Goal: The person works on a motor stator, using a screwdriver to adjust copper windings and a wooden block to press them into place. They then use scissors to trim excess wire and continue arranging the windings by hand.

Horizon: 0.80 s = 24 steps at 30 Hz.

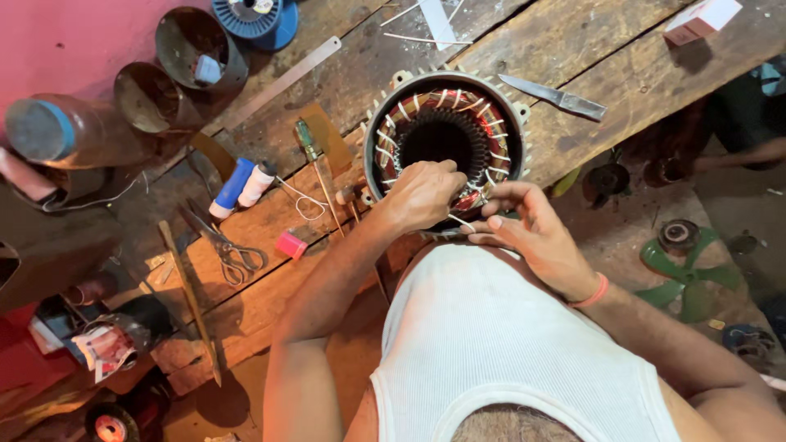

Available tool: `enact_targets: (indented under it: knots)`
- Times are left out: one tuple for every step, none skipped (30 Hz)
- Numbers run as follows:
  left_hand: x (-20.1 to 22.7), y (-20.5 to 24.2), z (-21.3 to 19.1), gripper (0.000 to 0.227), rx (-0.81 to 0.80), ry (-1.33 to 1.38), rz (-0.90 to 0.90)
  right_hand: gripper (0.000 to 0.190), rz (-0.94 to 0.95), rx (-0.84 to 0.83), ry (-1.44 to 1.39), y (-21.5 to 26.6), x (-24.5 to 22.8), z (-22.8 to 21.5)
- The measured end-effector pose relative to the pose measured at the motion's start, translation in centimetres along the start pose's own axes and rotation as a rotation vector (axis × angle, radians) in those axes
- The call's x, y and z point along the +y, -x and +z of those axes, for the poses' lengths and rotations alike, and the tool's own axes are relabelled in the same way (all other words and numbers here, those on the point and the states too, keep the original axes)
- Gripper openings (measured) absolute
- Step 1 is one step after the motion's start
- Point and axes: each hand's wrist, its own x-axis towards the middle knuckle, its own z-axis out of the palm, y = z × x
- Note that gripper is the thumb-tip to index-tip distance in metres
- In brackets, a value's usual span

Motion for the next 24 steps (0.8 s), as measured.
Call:
enact_targets:
  knots:
    - [-0.1,0.1,0.1,0.008,0.009,0.017,-0.009,0.038,0.017,0.013,-0.003,-0.2,0.1,-0.1]
    - [-0.3,0.2,0.0,0.008,0.012,0.017,-0.007,0.042,0.031,0.027,-0.007,-0.5,0.1,-0.1]
    - [-0.4,0.3,-0.2,0.007,0.016,0.018,-0.004,0.038,0.081,0.033,0.060,-0.8,0.1,-0.1]
    - [-0.2,0.2,-0.3,0.007,0.017,0.021,0.004,0.034,0.131,0.046,0.127,-1.0,0.0,-0.1]
    - [0.0,0.3,-0.5,0.007,0.025,0.020,-0.019,0.031,0.181,0.057,0.194,-1.2,-0.1,-0.2]
    - [0.4,0.4,-0.6,0.007,0.034,0.023,-0.042,0.026,0.161,0.047,0.203,-1.3,-0.2,-0.3]
    - [1.0,0.6,-0.7,0.007,0.043,0.025,-0.065,0.022,0.141,0.036,0.212,-1.4,-0.2,-0.4]
    - [1.6,0.9,-1.0,0.008,0.175,0.066,-0.060,0.019,0.119,0.021,0.221,-1.6,-0.3,-0.4]
    - [2.3,1.5,-1.3,0.010,0.308,0.105,-0.054,0.018,0.093,0.030,0.190,-1.5,-0.4,-0.4]
    - [3.0,2.3,-1.7,0.012,0.438,0.142,-0.048,0.017,0.067,0.038,0.156,-1.5,-0.3,-0.3]
    - [3.6,3.2,-2.0,0.011,0.550,0.136,-0.057,0.017,0.041,0.046,0.122,-1.4,-0.3,-0.3]
    - [4.2,4.2,-2.1,0.011,0.658,0.133,-0.061,0.016,0.045,0.080,0.104,-1.2,-0.3,-0.4]
    - [4.7,5.0,-2.2,0.012,0.766,0.130,-0.064,0.015,0.048,0.114,0.086,-1.0,-0.2,-0.5]
    - [5.2,5.7,-2.0,0.013,0.727,0.122,-0.054,0.015,0.054,0.151,0.073,-0.7,-0.3,-0.8]
    - [5.7,6.2,-1.6,0.013,0.688,0.115,-0.043,0.014,0.060,0.162,0.036,-0.4,-0.3,-1.0]
    - [5.9,6.6,-1.3,0.014,0.656,0.102,-0.038,0.013,0.066,0.164,0.002,-0.4,-0.4,-1.1]
    - [6.2,6.7,-1.0,0.018,0.625,0.101,-0.014,0.012,0.071,0.166,-0.032,-0.4,-0.5,-1.2]
    - [6.3,6.8,-0.6,0.022,0.594,0.096,0.007,0.012,0.073,0.165,-0.025,-0.6,-0.5,-1.1]
    - [6.4,6.7,-0.3,0.027,0.564,0.091,0.028,0.012,0.075,0.163,-0.018,-0.7,-0.6,-1.0]
    - [6.3,6.5,0.0,0.025,0.559,0.102,0.030,0.012,0.075,0.161,-0.013,-0.8,-0.6,-0.8]
    - [6.2,6.2,0.2,0.024,0.553,0.113,0.031,0.012,0.061,0.143,-0.032,-1.0,-0.6,-0.6]
    - [6.2,5.8,0.5,0.022,0.548,0.130,0.038,0.012,0.045,0.132,-0.048,-0.8,-0.8,-0.6]
    - [6.3,5.5,0.8,0.021,0.545,0.132,0.030,0.012,0.030,0.121,-0.064,-0.7,-0.9,-0.5]
    - [6.3,5.1,1.0,0.021,0.544,0.134,0.023,0.015,0.031,0.118,-0.015,-0.6,-1.1,-0.5]
